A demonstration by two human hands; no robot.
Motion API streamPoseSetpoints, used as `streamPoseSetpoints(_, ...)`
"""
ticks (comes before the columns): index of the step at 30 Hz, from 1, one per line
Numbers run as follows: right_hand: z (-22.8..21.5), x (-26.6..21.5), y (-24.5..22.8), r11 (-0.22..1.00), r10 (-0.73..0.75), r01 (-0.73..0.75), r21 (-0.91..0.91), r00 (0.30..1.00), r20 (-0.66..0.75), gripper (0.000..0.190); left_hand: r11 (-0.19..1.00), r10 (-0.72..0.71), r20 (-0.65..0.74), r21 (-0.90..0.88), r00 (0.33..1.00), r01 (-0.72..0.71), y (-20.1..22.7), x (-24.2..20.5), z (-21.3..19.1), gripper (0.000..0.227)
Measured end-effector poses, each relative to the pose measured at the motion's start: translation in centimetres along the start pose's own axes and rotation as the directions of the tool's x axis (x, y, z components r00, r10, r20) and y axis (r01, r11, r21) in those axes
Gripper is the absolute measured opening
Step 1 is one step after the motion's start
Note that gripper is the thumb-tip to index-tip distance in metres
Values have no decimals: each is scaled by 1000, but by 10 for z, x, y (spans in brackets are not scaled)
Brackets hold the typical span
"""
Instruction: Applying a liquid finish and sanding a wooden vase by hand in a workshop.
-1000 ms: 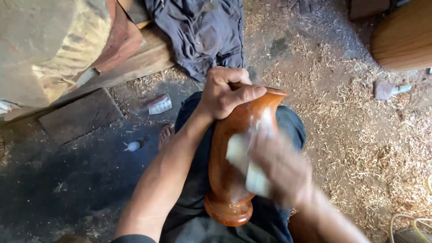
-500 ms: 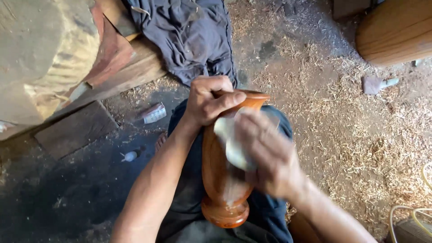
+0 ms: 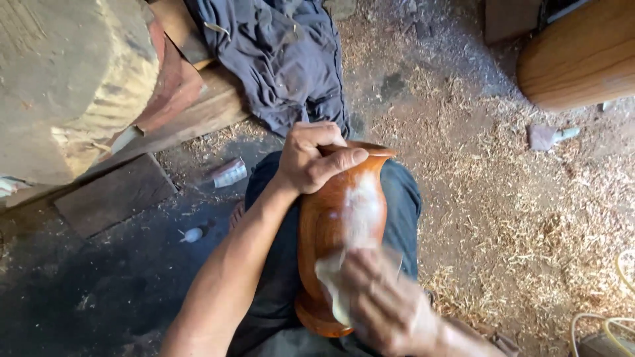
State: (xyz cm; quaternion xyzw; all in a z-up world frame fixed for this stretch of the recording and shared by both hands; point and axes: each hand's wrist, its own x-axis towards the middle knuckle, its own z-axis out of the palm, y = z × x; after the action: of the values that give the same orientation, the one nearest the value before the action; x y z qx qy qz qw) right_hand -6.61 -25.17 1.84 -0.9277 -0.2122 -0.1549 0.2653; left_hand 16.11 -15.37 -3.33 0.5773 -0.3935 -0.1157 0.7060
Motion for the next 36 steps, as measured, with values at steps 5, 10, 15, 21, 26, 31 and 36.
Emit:
streamPoseSetpoints(5,-10,25,22,990,138,-137,17,987,-77,32,998,4,20,70,1000,-5,3,-3,6,36)
streamPoseSetpoints(10,-5,-12,1,999,25,-23,-47,999,47,42,1000,-10,-1,25,1000,10,3,-5,3,26)
streamPoseSetpoints(15,-13,29,30,994,110,-110,15,994,8,52,999,-31,27,27,999,30,1,-5,6,29)
streamPoseSetpoints(21,-2,0,16,1000,5,-5,-6,1000,1,34,1000,-4,12,-18,1000,4,1,-3,2,32)
streamPoseSetpoints(26,-1,19,22,965,210,-196,172,976,-65,50,997,-56,27,-58,998,57,-3,-7,3,32)
streamPoseSetpoints(31,45,-78,-9,999,-16,14,-40,999,-37,23,997,-31,29,-64,999,33,-5,-7,2,28)
streamPoseSetpoints(36,-3,28,19,977,171,-151,151,977,-129,41,991,-94,-4,-95,996,93,-4,-13,5,29)
